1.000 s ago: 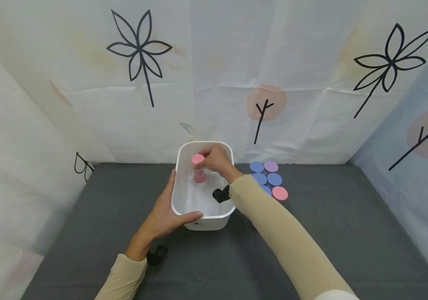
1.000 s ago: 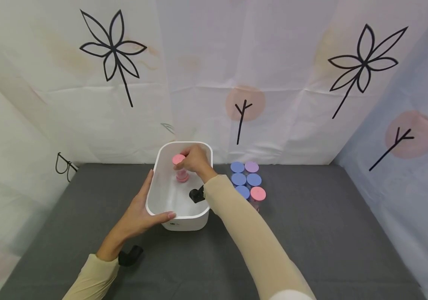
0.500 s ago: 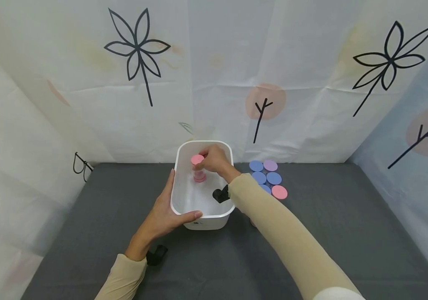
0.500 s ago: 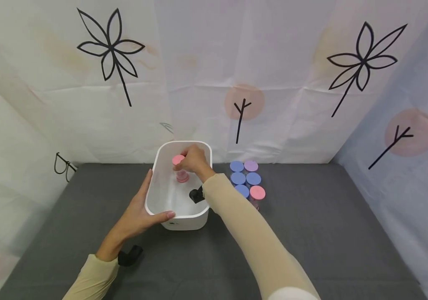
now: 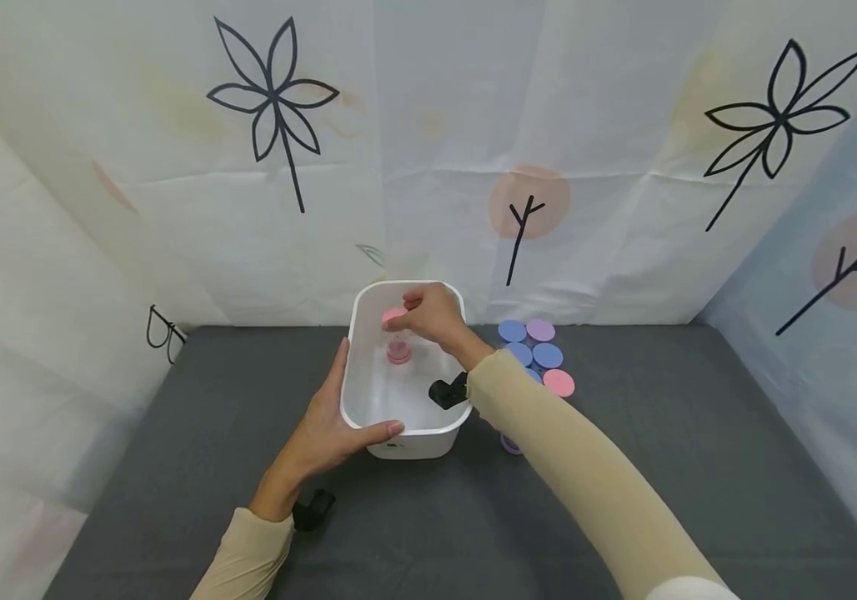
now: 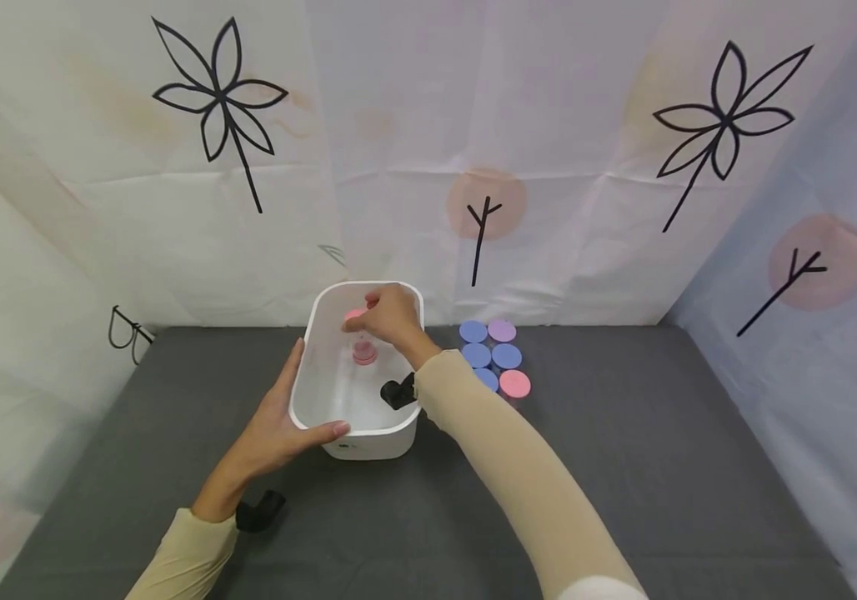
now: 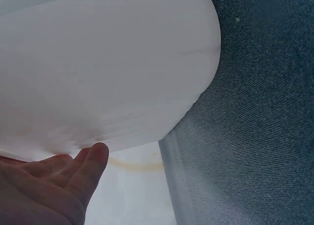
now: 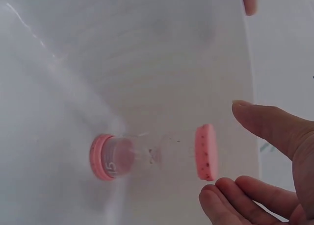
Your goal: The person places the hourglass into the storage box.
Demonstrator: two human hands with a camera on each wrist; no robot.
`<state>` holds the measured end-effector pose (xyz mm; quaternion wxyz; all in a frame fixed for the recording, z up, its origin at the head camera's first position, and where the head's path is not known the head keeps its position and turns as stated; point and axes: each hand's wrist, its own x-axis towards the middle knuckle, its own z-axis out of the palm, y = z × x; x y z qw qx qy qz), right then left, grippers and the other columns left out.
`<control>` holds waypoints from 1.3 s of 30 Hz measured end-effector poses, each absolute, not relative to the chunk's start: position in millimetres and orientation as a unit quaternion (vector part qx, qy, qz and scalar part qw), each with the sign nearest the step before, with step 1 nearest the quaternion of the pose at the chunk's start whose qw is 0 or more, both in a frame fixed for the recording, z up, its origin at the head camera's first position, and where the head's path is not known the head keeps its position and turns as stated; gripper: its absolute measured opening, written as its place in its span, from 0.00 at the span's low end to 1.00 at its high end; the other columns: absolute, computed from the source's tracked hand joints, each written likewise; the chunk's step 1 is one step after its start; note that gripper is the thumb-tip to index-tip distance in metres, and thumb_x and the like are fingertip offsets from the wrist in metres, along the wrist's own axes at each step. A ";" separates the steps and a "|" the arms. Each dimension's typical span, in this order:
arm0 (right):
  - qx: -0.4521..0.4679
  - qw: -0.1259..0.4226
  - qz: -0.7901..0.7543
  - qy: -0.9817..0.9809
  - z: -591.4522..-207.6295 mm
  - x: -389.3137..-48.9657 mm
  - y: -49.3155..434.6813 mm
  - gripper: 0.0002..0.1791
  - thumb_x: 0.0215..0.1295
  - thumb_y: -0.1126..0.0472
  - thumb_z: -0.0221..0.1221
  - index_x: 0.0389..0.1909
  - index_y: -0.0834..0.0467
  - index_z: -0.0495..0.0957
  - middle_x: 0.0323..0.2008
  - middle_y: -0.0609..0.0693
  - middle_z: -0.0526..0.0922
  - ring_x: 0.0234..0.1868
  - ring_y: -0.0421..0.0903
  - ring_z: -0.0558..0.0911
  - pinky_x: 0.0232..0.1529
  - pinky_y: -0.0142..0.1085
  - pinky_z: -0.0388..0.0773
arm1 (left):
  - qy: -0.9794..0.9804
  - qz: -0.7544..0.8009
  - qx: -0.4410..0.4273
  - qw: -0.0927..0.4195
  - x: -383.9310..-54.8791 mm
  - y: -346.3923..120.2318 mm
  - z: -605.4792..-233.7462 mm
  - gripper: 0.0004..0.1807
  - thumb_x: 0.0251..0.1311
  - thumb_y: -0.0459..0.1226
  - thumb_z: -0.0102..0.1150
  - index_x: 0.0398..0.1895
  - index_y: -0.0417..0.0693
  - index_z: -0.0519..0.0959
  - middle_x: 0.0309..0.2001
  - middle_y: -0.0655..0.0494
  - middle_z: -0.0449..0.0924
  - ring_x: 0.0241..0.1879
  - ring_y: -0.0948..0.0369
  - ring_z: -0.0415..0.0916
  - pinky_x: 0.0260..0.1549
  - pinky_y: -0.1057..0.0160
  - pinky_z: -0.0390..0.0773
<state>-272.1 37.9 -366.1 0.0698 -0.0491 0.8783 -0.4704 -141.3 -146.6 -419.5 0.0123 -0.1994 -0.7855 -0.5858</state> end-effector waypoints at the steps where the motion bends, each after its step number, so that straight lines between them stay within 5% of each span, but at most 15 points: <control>1: -0.049 0.069 -0.478 0.874 -364.1 -272.3 39.6 0.37 0.50 0.57 0.79 0.61 0.65 0.79 0.54 0.58 0.84 0.55 0.51 0.82 0.54 0.42 0.79 | -0.786 -0.585 -0.202 0.014 -141.2 -146.2 -418.9 0.69 0.46 0.38 0.82 0.83 0.65 0.39 0.67 0.51 0.66 0.51 0.41 0.76 0.42 0.45 0.83; 17: -0.125 0.055 -0.543 0.829 -328.3 -249.4 65.9 0.35 0.53 0.57 0.77 0.61 0.65 0.78 0.56 0.60 0.83 0.56 0.51 0.82 0.56 0.41 0.79 | -0.783 -0.592 -0.191 0.001 -126.1 -140.0 -388.3 0.68 0.47 0.32 0.80 0.82 0.54 0.40 0.65 0.49 0.68 0.50 0.45 0.76 0.44 0.44 0.82; 30: -0.182 0.040 -0.567 0.802 -318.8 -214.2 94.1 0.29 0.57 0.59 0.74 0.59 0.63 0.80 0.55 0.59 0.83 0.55 0.52 0.83 0.55 0.43 0.80 | -0.777 -0.594 -0.207 0.006 -143.8 -147.8 -422.1 0.69 0.45 0.38 0.83 0.82 0.69 0.40 0.69 0.54 0.65 0.52 0.44 0.76 0.45 0.40 0.80; 39: -0.189 0.025 -0.578 0.794 -322.5 -192.7 118.4 0.27 0.58 0.61 0.74 0.58 0.62 0.80 0.53 0.58 0.83 0.56 0.55 0.82 0.57 0.46 0.79 | -0.762 -0.610 -0.217 -0.001 -145.6 -148.3 -425.4 0.68 0.45 0.39 0.83 0.81 0.71 0.42 0.68 0.53 0.65 0.52 0.36 0.74 0.44 0.38 0.81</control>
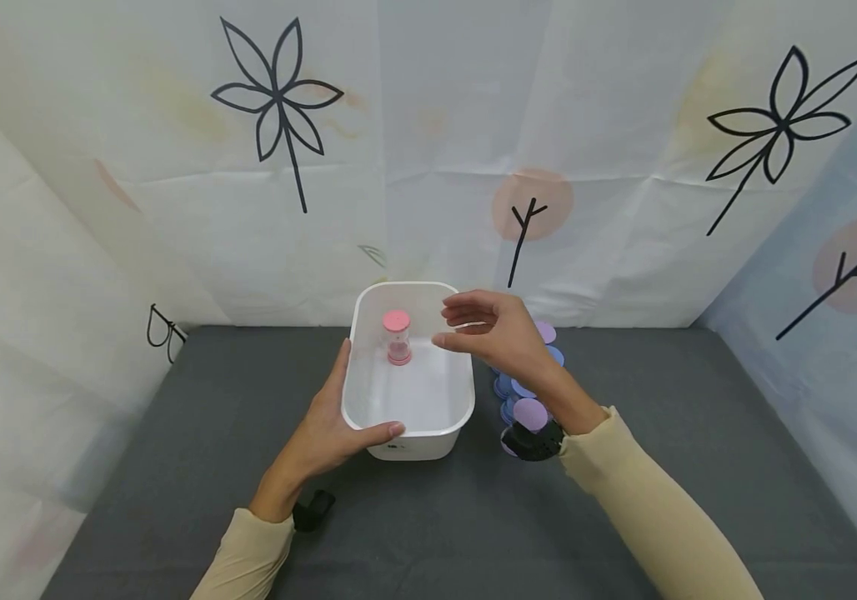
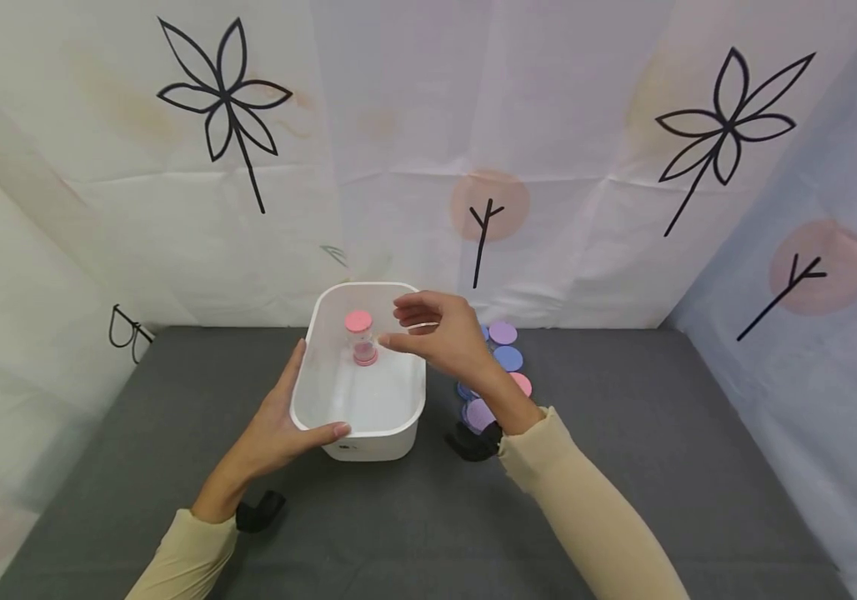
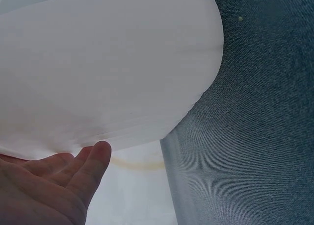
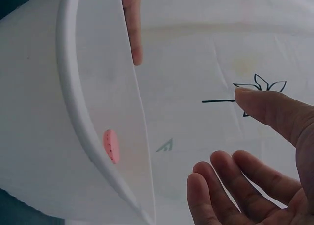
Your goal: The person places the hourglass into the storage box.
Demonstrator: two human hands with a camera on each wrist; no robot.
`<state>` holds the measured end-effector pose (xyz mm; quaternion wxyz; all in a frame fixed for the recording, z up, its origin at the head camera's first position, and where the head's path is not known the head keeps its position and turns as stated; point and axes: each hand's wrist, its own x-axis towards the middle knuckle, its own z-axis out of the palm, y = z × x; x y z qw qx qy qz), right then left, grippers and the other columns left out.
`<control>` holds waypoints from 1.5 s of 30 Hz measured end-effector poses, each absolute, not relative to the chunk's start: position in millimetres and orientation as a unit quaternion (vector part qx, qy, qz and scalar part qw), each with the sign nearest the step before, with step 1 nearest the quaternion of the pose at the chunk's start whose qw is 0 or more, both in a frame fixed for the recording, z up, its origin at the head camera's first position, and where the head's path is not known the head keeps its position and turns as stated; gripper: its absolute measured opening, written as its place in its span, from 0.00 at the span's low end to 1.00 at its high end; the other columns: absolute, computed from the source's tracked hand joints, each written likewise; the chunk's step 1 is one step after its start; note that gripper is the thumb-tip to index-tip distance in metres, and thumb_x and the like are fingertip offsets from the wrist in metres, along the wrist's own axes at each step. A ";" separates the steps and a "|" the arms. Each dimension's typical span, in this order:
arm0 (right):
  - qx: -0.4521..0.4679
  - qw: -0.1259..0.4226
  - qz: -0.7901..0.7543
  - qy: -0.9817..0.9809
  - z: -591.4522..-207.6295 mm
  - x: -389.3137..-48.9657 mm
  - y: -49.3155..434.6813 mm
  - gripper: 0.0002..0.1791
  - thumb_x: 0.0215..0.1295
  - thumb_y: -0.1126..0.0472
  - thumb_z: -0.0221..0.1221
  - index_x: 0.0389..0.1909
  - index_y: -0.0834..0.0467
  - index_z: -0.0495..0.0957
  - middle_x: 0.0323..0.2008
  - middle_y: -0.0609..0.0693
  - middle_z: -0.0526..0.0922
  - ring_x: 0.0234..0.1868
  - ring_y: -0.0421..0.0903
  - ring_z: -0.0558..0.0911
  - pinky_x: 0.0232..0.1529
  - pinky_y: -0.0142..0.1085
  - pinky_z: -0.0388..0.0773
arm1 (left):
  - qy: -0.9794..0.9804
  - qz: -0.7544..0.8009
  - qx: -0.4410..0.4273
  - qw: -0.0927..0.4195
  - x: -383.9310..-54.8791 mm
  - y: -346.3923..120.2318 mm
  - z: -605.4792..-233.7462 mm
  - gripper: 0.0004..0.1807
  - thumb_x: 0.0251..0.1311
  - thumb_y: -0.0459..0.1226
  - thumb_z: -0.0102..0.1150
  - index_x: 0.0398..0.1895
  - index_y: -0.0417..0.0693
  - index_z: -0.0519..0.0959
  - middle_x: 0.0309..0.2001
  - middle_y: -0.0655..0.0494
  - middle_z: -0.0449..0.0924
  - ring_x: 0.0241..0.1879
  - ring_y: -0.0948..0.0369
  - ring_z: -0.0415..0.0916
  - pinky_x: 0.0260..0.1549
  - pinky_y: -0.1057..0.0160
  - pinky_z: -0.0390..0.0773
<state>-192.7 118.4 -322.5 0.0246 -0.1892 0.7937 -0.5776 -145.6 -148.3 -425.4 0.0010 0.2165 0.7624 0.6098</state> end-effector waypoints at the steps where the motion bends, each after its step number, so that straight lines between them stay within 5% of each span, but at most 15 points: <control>1: -0.188 0.022 -0.579 0.793 -323.1 -190.4 121.2 0.27 0.58 0.61 0.74 0.58 0.62 0.80 0.53 0.58 0.83 0.55 0.54 0.82 0.57 0.47 0.78 | 0.764 0.608 0.216 0.000 -145.3 -148.2 -425.0 0.68 0.45 0.39 0.83 0.81 0.71 0.42 0.68 0.54 0.65 0.52 0.37 0.75 0.43 0.38 0.81; 14: -0.181 -0.009 -0.585 0.791 -328.5 -161.8 157.0 0.27 0.57 0.65 0.73 0.59 0.62 0.80 0.51 0.57 0.84 0.50 0.51 0.83 0.55 0.41 0.79 | 0.768 0.607 0.205 -0.008 -132.6 -142.5 -401.2 0.68 0.45 0.31 0.81 0.82 0.58 0.42 0.68 0.49 0.66 0.50 0.42 0.75 0.43 0.43 0.82; 27: -0.132 -0.035 -0.580 0.803 -349.7 -143.3 196.1 0.26 0.58 0.64 0.73 0.58 0.64 0.80 0.51 0.59 0.83 0.51 0.54 0.83 0.52 0.34 0.79 | 0.776 0.598 0.202 -0.010 -142.8 -148.8 -424.8 0.70 0.44 0.39 0.84 0.83 0.62 0.41 0.69 0.55 0.65 0.51 0.38 0.74 0.44 0.41 0.81; 34: -0.133 -0.072 -0.542 0.827 -363.2 -136.7 215.5 0.24 0.60 0.65 0.72 0.57 0.64 0.80 0.50 0.64 0.83 0.48 0.45 0.84 0.50 0.31 0.79 | 0.774 0.599 0.208 -0.013 -143.3 -148.9 -424.0 0.70 0.44 0.38 0.84 0.83 0.61 0.41 0.69 0.54 0.65 0.51 0.39 0.74 0.43 0.42 0.81; 45: -0.119 -0.062 -0.534 0.835 -384.0 -124.2 224.3 0.26 0.58 0.63 0.74 0.57 0.66 0.80 0.48 0.61 0.84 0.46 0.53 0.86 0.44 0.31 0.82 | 0.786 0.586 0.197 -0.014 -143.0 -149.8 -424.4 0.70 0.44 0.41 0.84 0.83 0.64 0.40 0.70 0.57 0.64 0.52 0.39 0.74 0.45 0.42 0.80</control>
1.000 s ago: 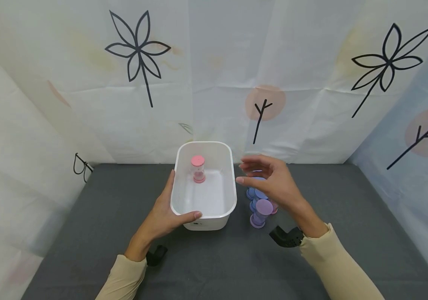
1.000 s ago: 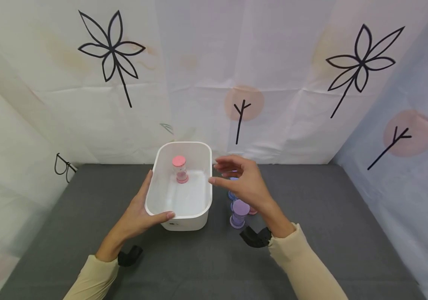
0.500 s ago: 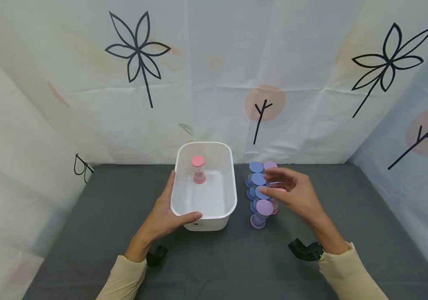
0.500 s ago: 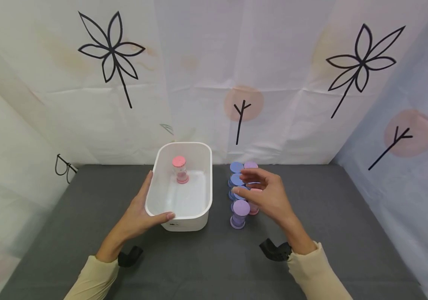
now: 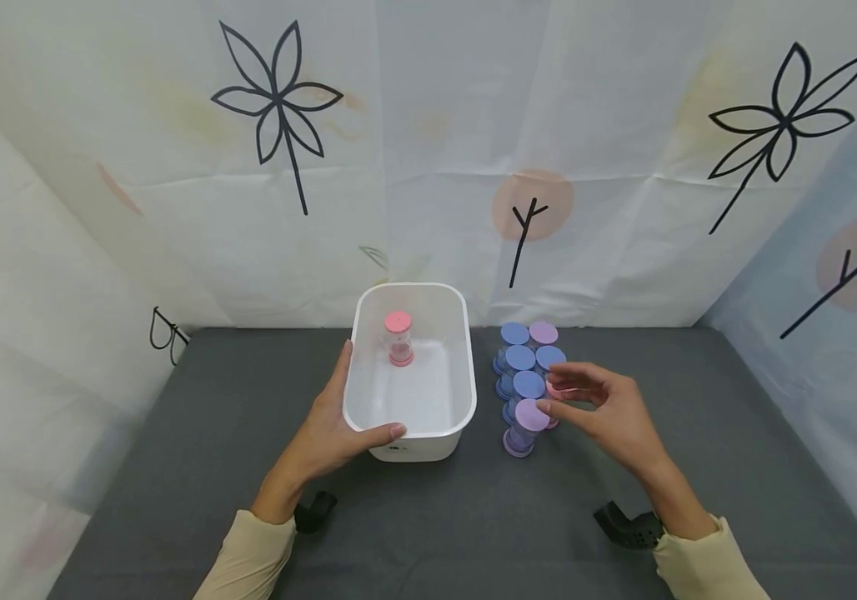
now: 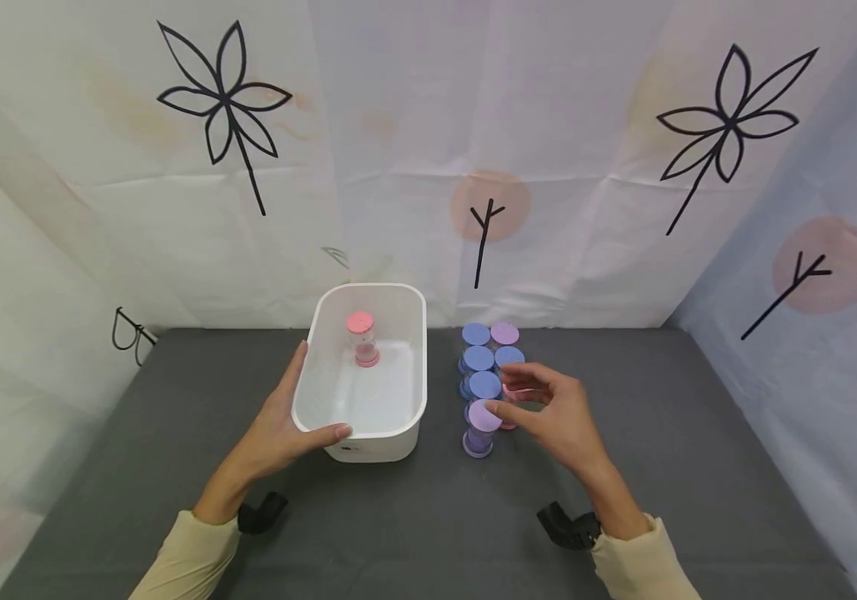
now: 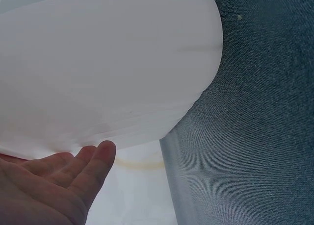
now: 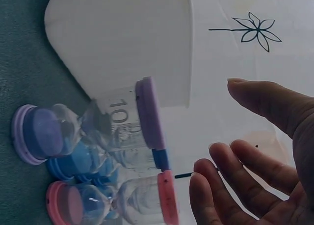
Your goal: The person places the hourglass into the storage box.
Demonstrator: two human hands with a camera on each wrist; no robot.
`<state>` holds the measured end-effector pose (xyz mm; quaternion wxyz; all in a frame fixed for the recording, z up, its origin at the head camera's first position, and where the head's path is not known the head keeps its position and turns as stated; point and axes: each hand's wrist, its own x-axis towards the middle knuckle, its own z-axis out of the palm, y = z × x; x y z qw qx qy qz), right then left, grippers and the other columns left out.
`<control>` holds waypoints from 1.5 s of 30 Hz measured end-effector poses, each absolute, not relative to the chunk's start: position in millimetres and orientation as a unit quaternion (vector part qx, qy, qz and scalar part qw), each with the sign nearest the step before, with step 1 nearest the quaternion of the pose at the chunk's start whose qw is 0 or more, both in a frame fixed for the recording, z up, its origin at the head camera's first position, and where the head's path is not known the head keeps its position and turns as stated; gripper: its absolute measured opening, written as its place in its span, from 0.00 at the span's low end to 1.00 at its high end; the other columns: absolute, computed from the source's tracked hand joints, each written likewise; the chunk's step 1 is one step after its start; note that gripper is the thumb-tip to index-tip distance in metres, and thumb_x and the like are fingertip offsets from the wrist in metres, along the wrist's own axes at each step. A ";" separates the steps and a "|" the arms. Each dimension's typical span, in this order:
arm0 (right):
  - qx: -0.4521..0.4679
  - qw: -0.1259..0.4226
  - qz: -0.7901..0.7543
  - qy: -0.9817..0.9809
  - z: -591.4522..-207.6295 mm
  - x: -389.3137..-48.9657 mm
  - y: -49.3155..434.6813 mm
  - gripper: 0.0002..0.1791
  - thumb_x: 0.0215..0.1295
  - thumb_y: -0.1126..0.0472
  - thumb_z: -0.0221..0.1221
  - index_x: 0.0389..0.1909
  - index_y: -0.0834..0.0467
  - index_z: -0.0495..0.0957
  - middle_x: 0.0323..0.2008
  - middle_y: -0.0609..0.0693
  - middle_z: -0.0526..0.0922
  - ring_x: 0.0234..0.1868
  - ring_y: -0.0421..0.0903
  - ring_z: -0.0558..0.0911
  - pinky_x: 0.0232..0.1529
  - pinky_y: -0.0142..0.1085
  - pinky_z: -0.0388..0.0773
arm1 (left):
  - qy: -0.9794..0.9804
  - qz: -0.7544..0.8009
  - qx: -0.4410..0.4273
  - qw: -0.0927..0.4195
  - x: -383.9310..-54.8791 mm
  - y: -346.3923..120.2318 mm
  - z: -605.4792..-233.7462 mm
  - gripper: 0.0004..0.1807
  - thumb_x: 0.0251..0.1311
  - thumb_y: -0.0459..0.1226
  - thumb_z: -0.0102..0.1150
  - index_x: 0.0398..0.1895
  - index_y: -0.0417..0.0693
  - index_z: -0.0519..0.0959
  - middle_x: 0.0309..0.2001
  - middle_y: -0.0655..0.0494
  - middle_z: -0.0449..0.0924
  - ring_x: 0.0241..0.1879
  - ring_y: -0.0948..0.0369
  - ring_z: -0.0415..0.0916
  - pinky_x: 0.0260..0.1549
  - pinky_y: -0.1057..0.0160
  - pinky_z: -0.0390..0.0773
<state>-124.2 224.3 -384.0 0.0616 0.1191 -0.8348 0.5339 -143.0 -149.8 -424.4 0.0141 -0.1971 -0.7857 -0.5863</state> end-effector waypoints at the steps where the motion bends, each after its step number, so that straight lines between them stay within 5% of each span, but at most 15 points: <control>1: 0.116 0.060 0.532 -0.836 -385.9 -123.2 224.3 0.27 0.57 0.63 0.75 0.56 0.66 0.80 0.48 0.60 0.85 0.46 0.53 0.86 0.43 0.31 0.82 | -0.786 -0.586 -0.196 0.014 -142.9 -149.9 -424.6 0.70 0.44 0.41 0.84 0.83 0.64 0.40 0.71 0.57 0.64 0.52 0.39 0.74 0.45 0.42 0.80; 13: 0.138 0.114 0.481 -0.858 -407.1 -114.3 218.9 0.26 0.50 0.65 0.78 0.52 0.64 0.83 0.45 0.55 0.87 0.41 0.53 0.86 0.44 0.25 0.79 | -0.781 -0.592 -0.201 0.011 -138.8 -145.6 -413.3 0.69 0.44 0.35 0.82 0.83 0.59 0.40 0.70 0.51 0.64 0.51 0.45 0.74 0.45 0.43 0.81; 21: 0.137 0.138 0.471 -0.860 -419.1 -110.5 211.4 0.27 0.45 0.67 0.80 0.49 0.64 0.83 0.43 0.53 0.86 0.38 0.43 0.86 0.42 0.25 0.80 | -0.781 -0.590 -0.202 0.010 -128.4 -142.0 -392.4 0.67 0.46 0.32 0.80 0.82 0.54 0.42 0.68 0.51 0.66 0.50 0.44 0.74 0.44 0.48 0.81; 38: 0.110 0.162 0.463 -0.865 -427.2 -108.3 199.0 0.31 0.41 0.69 0.81 0.50 0.65 0.82 0.43 0.52 0.86 0.40 0.44 0.86 0.43 0.29 0.81 | -0.773 -0.602 -0.202 0.006 -131.5 -144.3 -400.6 0.68 0.46 0.32 0.80 0.83 0.57 0.41 0.68 0.51 0.65 0.50 0.43 0.74 0.44 0.44 0.81; 45: 0.062 0.139 0.448 -0.881 -427.6 -107.2 196.1 0.29 0.42 0.63 0.82 0.49 0.62 0.83 0.42 0.51 0.87 0.40 0.47 0.87 0.42 0.42 0.84 | -0.786 -0.586 -0.197 0.011 -142.7 -150.4 -423.7 0.70 0.45 0.40 0.83 0.83 0.62 0.39 0.71 0.56 0.64 0.52 0.42 0.74 0.46 0.40 0.80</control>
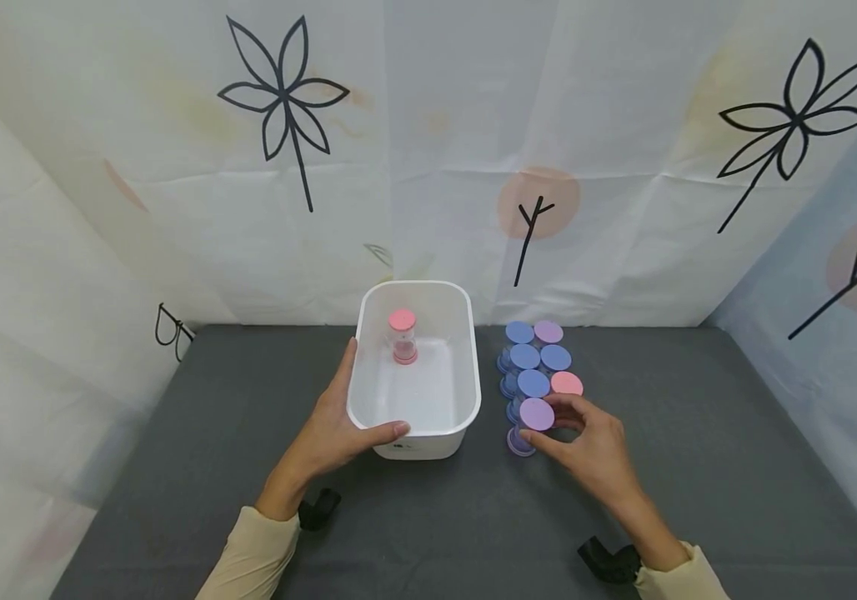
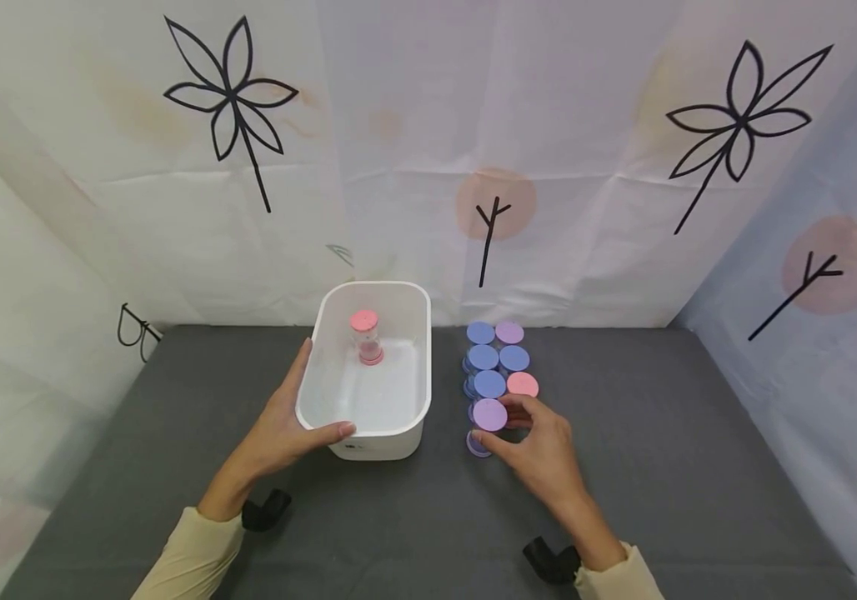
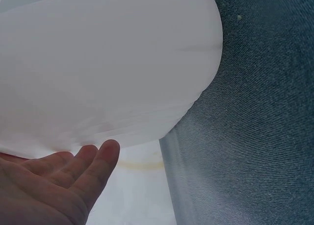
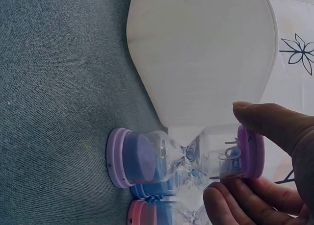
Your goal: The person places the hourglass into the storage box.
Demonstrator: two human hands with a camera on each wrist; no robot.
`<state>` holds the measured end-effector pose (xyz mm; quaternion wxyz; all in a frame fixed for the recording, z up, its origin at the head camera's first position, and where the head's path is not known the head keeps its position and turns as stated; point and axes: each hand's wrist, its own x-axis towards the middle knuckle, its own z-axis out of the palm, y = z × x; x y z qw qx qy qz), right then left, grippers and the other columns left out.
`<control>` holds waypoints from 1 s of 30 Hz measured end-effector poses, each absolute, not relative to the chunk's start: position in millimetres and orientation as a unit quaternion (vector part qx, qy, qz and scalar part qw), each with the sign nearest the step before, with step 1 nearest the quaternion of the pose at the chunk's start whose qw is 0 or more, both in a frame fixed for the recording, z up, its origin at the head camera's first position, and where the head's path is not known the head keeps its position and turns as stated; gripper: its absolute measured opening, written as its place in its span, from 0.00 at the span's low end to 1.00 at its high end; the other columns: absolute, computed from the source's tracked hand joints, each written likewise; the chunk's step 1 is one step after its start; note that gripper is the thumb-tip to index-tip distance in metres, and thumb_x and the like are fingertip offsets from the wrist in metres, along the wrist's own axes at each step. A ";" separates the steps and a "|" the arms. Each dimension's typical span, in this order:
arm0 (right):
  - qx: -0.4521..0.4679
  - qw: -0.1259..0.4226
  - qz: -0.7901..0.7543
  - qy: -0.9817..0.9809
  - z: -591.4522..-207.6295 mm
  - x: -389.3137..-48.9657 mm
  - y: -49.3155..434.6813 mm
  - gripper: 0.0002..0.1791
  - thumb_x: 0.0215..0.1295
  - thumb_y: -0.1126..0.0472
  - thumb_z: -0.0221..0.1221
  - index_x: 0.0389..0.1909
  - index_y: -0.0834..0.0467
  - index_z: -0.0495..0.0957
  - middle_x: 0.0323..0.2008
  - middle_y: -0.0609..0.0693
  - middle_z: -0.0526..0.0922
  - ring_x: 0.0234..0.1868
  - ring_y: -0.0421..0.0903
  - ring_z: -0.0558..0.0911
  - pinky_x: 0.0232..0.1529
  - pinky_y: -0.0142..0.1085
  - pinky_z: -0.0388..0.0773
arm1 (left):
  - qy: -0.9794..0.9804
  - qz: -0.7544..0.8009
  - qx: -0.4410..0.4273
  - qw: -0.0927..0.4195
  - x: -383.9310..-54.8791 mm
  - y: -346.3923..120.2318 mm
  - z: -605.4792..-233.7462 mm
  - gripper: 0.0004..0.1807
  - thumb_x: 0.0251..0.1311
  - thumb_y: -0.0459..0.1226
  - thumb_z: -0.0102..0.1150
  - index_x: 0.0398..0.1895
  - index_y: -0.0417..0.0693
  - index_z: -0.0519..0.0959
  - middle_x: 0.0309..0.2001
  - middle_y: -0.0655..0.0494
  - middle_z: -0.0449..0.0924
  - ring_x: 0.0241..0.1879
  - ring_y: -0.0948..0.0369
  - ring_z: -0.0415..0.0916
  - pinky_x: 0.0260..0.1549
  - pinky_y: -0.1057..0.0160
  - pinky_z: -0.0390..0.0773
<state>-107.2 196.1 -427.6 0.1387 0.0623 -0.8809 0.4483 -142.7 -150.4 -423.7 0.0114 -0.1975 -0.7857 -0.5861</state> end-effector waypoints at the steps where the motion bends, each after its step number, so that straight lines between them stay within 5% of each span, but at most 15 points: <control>1: 0.059 0.137 0.448 -0.882 -427.8 -107.1 195.9 0.29 0.42 0.63 0.82 0.48 0.62 0.83 0.41 0.51 0.87 0.40 0.48 0.87 0.42 0.43 0.84 | -0.786 -0.586 -0.198 0.012 -143.3 -150.5 -424.6 0.70 0.45 0.40 0.83 0.83 0.62 0.39 0.71 0.56 0.64 0.53 0.42 0.74 0.46 0.40 0.79; 10: 0.058 0.139 0.440 -0.885 -428.6 -108.0 195.9 0.28 0.43 0.62 0.82 0.48 0.62 0.84 0.41 0.50 0.88 0.39 0.47 0.87 0.42 0.44 0.84 | -0.781 -0.591 -0.200 0.008 -129.8 -143.0 -394.1 0.67 0.46 0.32 0.80 0.83 0.51 0.41 0.69 0.47 0.65 0.51 0.43 0.74 0.45 0.42 0.80; 17: 0.064 0.140 0.444 -0.883 -423.9 -107.6 195.3 0.28 0.42 0.63 0.82 0.47 0.62 0.84 0.40 0.50 0.88 0.38 0.46 0.87 0.41 0.45 0.84 | -0.782 -0.590 -0.203 0.008 -128.4 -142.5 -391.0 0.67 0.46 0.32 0.80 0.82 0.54 0.41 0.69 0.48 0.65 0.50 0.44 0.75 0.45 0.46 0.81; 26: 0.080 0.142 0.462 -0.872 -406.1 -100.5 194.3 0.28 0.43 0.65 0.81 0.48 0.64 0.83 0.40 0.52 0.87 0.38 0.44 0.87 0.41 0.26 0.80 | -0.783 -0.589 -0.199 0.007 -128.4 -142.3 -390.9 0.67 0.46 0.32 0.80 0.82 0.52 0.41 0.70 0.46 0.64 0.51 0.44 0.74 0.46 0.47 0.80; 30: 0.092 0.145 0.479 -0.861 -395.2 -97.5 193.5 0.27 0.43 0.66 0.81 0.47 0.64 0.83 0.40 0.53 0.87 0.37 0.40 0.86 0.42 0.25 0.80 | -0.780 -0.593 -0.200 0.004 -128.3 -142.1 -390.3 0.67 0.46 0.32 0.80 0.82 0.54 0.41 0.69 0.47 0.64 0.51 0.43 0.74 0.45 0.45 0.81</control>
